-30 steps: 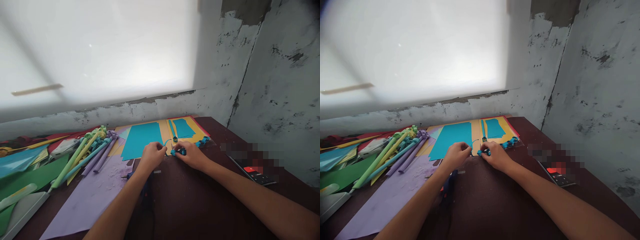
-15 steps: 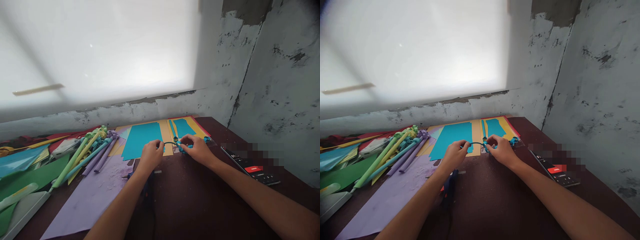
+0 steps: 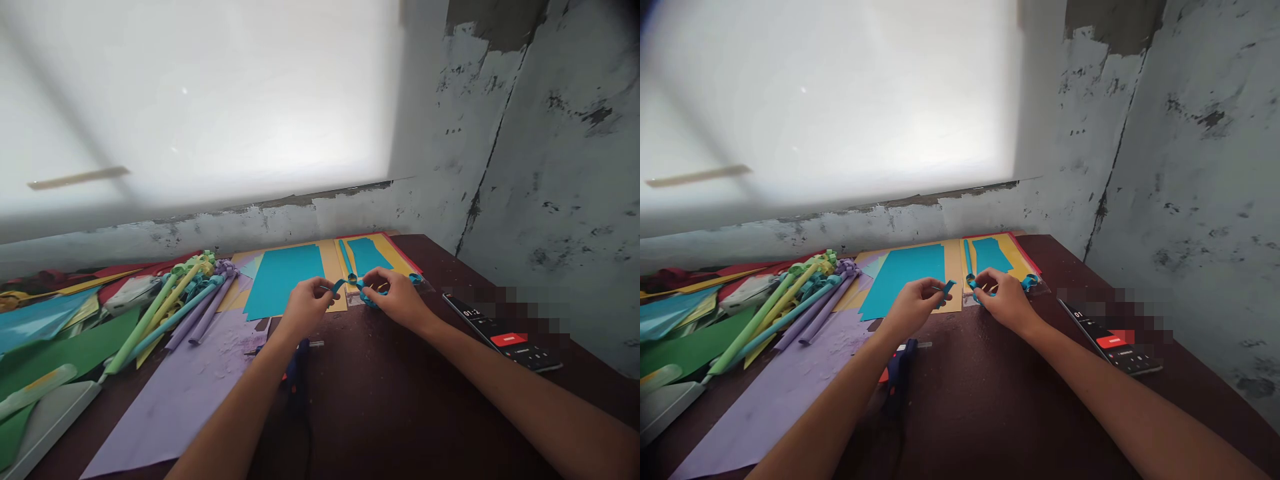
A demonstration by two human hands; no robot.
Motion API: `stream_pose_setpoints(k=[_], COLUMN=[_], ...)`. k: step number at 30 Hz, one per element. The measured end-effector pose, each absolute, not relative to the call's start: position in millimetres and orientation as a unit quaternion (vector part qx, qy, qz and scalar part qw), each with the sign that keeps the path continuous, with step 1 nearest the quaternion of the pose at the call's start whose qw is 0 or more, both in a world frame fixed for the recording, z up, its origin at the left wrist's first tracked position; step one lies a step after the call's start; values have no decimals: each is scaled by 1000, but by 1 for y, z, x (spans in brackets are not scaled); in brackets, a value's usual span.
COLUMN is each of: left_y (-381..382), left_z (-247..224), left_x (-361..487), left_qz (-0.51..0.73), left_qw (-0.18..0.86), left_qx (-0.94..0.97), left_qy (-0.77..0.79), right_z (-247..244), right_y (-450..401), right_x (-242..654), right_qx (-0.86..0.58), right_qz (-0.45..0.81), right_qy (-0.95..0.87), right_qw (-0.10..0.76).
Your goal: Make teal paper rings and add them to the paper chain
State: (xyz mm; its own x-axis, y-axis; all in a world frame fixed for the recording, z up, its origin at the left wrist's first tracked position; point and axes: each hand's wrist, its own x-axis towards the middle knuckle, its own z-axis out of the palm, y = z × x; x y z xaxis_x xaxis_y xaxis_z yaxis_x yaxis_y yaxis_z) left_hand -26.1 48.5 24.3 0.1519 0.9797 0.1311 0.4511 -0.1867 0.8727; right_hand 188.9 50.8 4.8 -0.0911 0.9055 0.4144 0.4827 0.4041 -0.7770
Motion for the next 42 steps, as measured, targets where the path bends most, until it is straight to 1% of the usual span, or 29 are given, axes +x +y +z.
stream_pose_setpoints(k=[4,10,13,16,19,28,31,35,38,42], left_y=[49,45,44,46,46,40,41,42,41,40], left_z=[24,29,29,27,26,28,27,24,22,20], left_x=[-25,-25,-26,-27,-26,-17,-17,-16,-15,-12], left_qz=[423,460,434,438,441,413,423,448,457,464], left_qw=[406,423,380,332,332,406,426,477,511,551], left_qx=[631,597,619,627,616,597,577,540,524,499], left_qy=[508,503,533,552,563,556,554,529,505,482], right_z=[6,3,3,4,6,6,8,9,7,5], right_y=[50,51,51,48,43,38,36,36,37,40], right_x=[189,189,189,188,185,182,181,180,180,182], right_qx=[-497,-483,-476,-465,-452,-425,-421,-413,-410,-409], right_qz=[232,242,249,261,267,268,272,286,318,410], right_qy=[-702,-703,-704,-710,-717,-728,-730,-728,-716,-657], right_qw=[455,463,464,459,459,467,464,467,467,483])
